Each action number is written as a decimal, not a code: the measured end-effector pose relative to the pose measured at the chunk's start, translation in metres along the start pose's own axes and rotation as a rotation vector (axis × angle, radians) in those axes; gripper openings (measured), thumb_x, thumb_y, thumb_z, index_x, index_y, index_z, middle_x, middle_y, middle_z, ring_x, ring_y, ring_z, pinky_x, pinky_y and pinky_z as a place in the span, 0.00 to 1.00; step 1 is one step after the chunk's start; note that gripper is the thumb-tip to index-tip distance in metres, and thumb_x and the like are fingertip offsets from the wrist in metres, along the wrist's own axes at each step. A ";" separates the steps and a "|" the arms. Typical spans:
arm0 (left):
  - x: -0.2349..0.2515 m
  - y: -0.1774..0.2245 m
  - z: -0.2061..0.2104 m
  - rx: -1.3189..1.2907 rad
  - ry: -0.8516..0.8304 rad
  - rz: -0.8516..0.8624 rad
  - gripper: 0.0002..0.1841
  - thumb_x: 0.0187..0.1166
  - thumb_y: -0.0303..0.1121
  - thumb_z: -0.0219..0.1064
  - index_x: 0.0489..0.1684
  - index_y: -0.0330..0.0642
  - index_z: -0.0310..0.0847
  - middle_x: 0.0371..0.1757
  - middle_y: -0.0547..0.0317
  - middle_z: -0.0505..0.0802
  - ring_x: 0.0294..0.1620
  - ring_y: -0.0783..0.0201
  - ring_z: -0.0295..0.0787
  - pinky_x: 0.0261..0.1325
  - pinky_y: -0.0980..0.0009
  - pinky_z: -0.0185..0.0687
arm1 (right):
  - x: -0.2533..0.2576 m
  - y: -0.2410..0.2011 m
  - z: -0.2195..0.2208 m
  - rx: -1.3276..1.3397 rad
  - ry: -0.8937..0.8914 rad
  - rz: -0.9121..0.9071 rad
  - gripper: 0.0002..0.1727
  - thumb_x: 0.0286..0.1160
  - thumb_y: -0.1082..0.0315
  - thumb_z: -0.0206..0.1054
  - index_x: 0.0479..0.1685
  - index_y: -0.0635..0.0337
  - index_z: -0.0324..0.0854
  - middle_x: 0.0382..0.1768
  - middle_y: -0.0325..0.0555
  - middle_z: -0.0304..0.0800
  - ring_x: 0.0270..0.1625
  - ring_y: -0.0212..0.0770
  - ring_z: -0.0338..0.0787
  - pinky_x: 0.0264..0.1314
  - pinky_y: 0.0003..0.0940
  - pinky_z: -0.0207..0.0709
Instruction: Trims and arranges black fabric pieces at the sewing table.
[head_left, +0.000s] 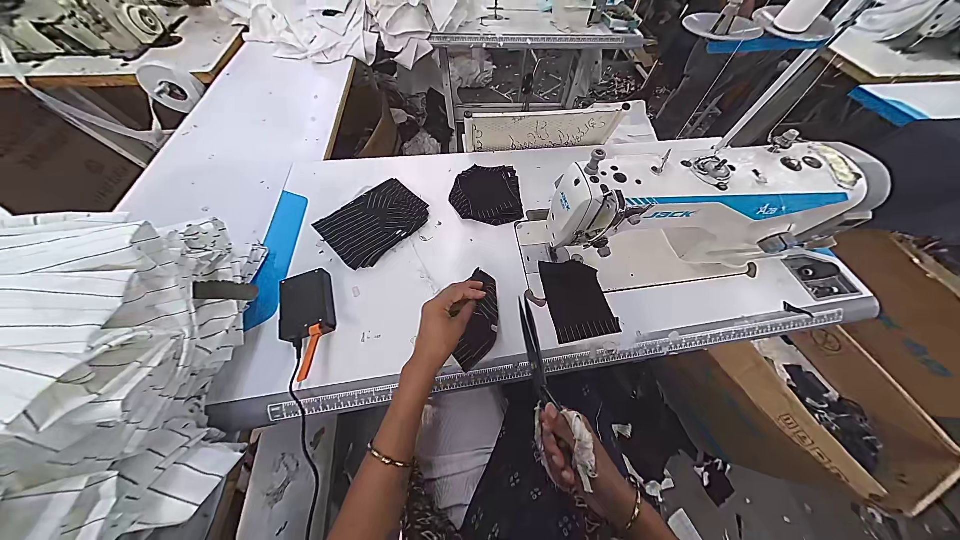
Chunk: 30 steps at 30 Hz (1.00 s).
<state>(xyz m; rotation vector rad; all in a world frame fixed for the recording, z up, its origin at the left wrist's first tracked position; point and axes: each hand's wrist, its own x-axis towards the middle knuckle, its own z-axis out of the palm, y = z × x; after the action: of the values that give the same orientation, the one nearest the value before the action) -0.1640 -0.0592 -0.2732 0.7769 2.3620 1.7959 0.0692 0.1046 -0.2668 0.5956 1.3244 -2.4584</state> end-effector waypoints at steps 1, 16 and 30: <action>-0.001 -0.004 0.006 0.033 -0.047 -0.007 0.10 0.79 0.21 0.63 0.47 0.30 0.92 0.61 0.43 0.93 0.64 0.58 0.91 0.68 0.65 0.85 | 0.000 -0.003 -0.001 0.020 0.001 -0.014 0.21 0.89 0.46 0.55 0.33 0.51 0.76 0.16 0.27 0.78 0.13 0.19 0.74 0.15 0.12 0.69; -0.031 -0.017 0.023 0.061 0.221 0.111 0.08 0.71 0.17 0.64 0.40 0.25 0.89 0.55 0.38 0.93 0.60 0.54 0.91 0.62 0.63 0.87 | 0.002 -0.006 -0.010 0.297 -0.103 0.147 0.24 0.90 0.42 0.50 0.32 0.48 0.78 0.16 0.25 0.75 0.14 0.18 0.72 0.17 0.11 0.67; -0.046 -0.029 0.026 -0.008 0.108 0.032 0.07 0.70 0.19 0.67 0.36 0.29 0.91 0.62 0.38 0.91 0.64 0.58 0.89 0.69 0.68 0.83 | 0.009 -0.016 0.008 0.341 -0.303 0.212 0.23 0.81 0.36 0.60 0.32 0.44 0.79 0.17 0.23 0.74 0.14 0.17 0.72 0.17 0.11 0.66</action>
<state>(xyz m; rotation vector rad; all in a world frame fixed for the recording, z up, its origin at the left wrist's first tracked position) -0.1252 -0.0616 -0.3186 0.7383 2.4202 1.9046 0.0526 0.1064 -0.2554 0.3914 0.6979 -2.4871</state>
